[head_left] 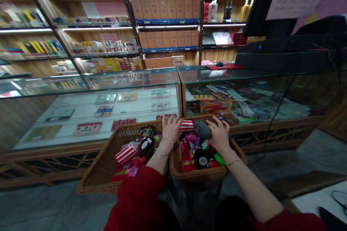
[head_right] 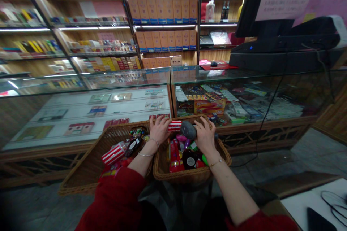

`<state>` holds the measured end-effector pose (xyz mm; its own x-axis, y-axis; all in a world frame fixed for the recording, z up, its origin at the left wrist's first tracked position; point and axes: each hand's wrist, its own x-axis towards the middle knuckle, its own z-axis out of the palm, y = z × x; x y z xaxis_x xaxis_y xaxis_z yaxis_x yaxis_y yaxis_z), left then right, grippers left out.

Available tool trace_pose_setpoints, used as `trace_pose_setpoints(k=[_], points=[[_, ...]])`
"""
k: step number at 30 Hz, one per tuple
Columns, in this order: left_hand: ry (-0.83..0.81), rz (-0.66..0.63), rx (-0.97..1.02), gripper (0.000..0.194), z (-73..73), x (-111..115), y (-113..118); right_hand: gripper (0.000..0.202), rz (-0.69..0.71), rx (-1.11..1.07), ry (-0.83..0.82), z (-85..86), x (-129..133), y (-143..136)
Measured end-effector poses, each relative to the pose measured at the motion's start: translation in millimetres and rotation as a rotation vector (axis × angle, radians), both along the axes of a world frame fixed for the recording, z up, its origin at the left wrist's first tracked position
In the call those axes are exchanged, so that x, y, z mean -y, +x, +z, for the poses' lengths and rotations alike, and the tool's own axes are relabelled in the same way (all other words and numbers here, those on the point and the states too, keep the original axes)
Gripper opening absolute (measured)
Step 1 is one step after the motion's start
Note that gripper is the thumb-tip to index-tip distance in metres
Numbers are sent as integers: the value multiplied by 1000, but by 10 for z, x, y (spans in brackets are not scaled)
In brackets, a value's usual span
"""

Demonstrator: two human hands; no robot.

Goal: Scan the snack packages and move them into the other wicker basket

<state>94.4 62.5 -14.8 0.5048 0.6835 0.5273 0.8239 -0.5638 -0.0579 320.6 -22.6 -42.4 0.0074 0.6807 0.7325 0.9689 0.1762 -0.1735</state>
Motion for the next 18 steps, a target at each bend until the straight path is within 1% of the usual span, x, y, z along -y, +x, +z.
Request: trace_pose_setpoints(k=[7, 12, 18], points=[[2, 29, 18, 54, 0, 3, -12, 31, -37, 6, 20, -5, -5, -5], [6, 79, 51, 52, 41, 18, -8, 29, -46, -8, 20, -2, -8, -10], [29, 109, 64, 46, 95, 36, -11, 28, -45, 15, 23, -24, -23, -5]])
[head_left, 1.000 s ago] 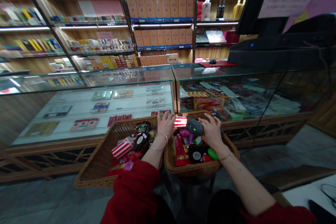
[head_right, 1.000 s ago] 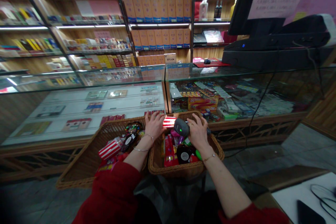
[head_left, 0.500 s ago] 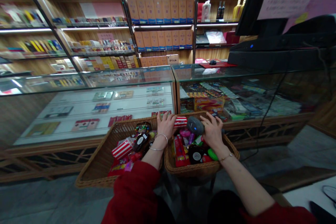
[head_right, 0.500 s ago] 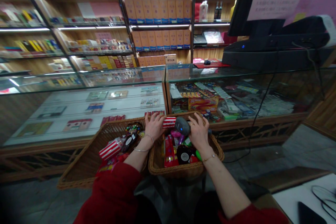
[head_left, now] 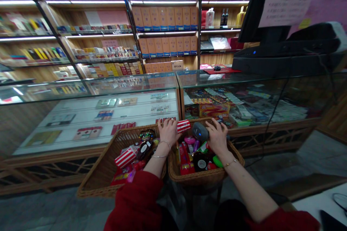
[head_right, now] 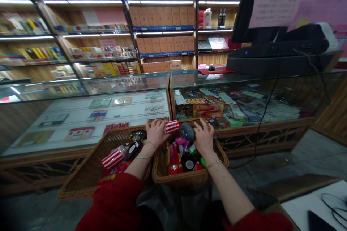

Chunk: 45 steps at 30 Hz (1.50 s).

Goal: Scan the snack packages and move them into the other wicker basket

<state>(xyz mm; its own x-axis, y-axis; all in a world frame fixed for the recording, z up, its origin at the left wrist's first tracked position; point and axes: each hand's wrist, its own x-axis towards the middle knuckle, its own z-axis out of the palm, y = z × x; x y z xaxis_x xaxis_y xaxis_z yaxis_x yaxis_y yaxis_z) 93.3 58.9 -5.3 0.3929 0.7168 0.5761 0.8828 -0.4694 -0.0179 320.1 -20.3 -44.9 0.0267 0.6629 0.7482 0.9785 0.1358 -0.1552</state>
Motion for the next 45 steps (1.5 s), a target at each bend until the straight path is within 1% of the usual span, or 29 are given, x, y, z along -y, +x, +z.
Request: trace_pose_setpoints(k=[10, 15, 18, 23, 30, 37, 41, 45], points=[[-60, 56, 17, 46, 98, 75, -56, 29, 0, -14, -24, 34, 22, -14], [-88, 91, 25, 49, 116, 138, -115, 31, 13, 13, -23, -28, 4, 13], [-92, 94, 37, 50, 133, 182, -152, 29, 17, 32, -4, -70, -8, 29], [-100, 127, 62, 49, 161, 248, -230, 26, 10, 46, 10, -74, 3, 29], [-101, 172, 72, 53, 153, 278, -416, 29, 10, 49, 10, -81, 7, 42], [-101, 227, 82, 55, 187, 331, -617, 29, 14, 51, 15, -110, 1, 58], [-99, 269, 88, 54, 186, 338, -768, 29, 15, 58, 26, -105, 18, 60], [-104, 338, 84, 54, 199, 327, -951, 27, 4, 65, 35, -89, 38, 51]])
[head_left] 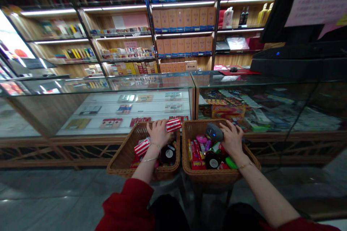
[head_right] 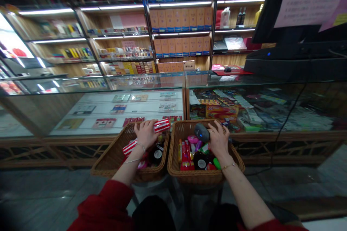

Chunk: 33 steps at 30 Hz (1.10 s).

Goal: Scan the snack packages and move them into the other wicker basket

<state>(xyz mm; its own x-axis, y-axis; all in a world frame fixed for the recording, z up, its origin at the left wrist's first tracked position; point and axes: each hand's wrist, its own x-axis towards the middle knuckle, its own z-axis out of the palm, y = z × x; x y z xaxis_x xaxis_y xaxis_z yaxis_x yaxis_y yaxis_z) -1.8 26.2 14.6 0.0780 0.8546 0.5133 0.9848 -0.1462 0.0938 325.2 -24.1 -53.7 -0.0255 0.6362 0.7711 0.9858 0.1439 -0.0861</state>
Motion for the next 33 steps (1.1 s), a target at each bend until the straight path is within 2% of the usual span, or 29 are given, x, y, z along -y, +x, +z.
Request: trace_pose_setpoints(k=[8, 12, 15, 20, 26, 33], points=[[-21, 159, 40, 55, 89, -11, -405, 28, 7, 1, 7, 9, 20, -8], [-21, 289, 63, 67, 35, -34, -567, 25, -4, -8, 9, 9, 28, -12], [-47, 322, 62, 74, -36, -41, -618, 23, -6, 0, 10, -3, 29, -9], [-53, 308, 49, 76, -112, -33, -591, 23, -7, 13, 8, -24, 22, 10], [-64, 297, 44, 77, -129, -57, -504, 28, -16, 2, -18, 12, 28, -5], [-70, 193, 3, 76, -76, -28, -208, 26, -27, -32, -10, 46, 39, -7]])
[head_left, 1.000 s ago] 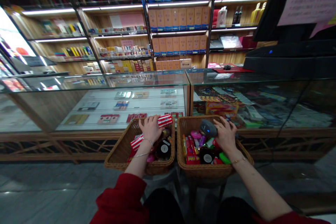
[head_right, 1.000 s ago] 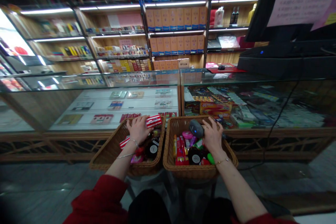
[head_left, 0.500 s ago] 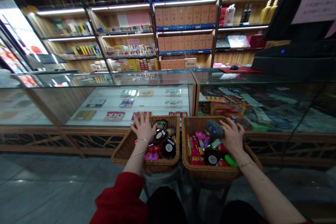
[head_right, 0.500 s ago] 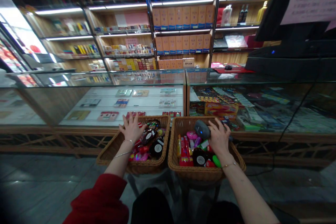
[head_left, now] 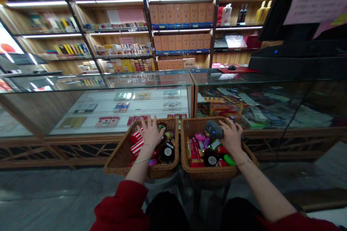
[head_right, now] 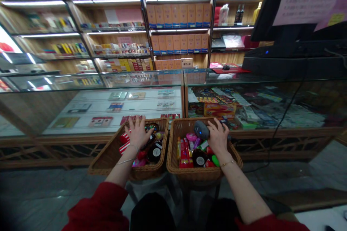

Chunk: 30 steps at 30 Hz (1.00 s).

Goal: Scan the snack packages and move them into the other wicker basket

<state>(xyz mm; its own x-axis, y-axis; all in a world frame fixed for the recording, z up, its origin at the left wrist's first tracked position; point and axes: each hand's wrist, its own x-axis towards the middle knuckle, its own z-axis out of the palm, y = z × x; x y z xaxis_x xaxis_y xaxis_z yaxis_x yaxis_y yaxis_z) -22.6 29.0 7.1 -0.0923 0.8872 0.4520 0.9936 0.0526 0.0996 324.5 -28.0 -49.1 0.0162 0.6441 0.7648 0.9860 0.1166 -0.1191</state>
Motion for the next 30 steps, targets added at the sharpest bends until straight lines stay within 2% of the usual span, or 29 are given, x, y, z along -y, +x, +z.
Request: trace_pose_setpoints(k=[8, 15, 20, 25, 27, 30], points=[[-13, -203, -35, 79, 12, 75, 493, 28, -32, -23, 28, 25, -4, 35], [-54, -446, -84, 78, -129, 122, 965, 25, -139, -69, 17, -4, -36, 99], [-175, -714, -189, 72, -228, 152, 1229, 25, -198, -104, -6, -40, -68, 129], [-358, -1028, -421, 72, -345, 117, 1434, 26, -232, -124, -31, -59, -88, 139], [-361, -1123, -507, 68, -425, 96, 1514, 25, -235, -133, -28, -66, -96, 144], [-291, -1242, -581, 47, -555, 80, 1622, 26, -227, -146, -11, -75, -109, 157]])
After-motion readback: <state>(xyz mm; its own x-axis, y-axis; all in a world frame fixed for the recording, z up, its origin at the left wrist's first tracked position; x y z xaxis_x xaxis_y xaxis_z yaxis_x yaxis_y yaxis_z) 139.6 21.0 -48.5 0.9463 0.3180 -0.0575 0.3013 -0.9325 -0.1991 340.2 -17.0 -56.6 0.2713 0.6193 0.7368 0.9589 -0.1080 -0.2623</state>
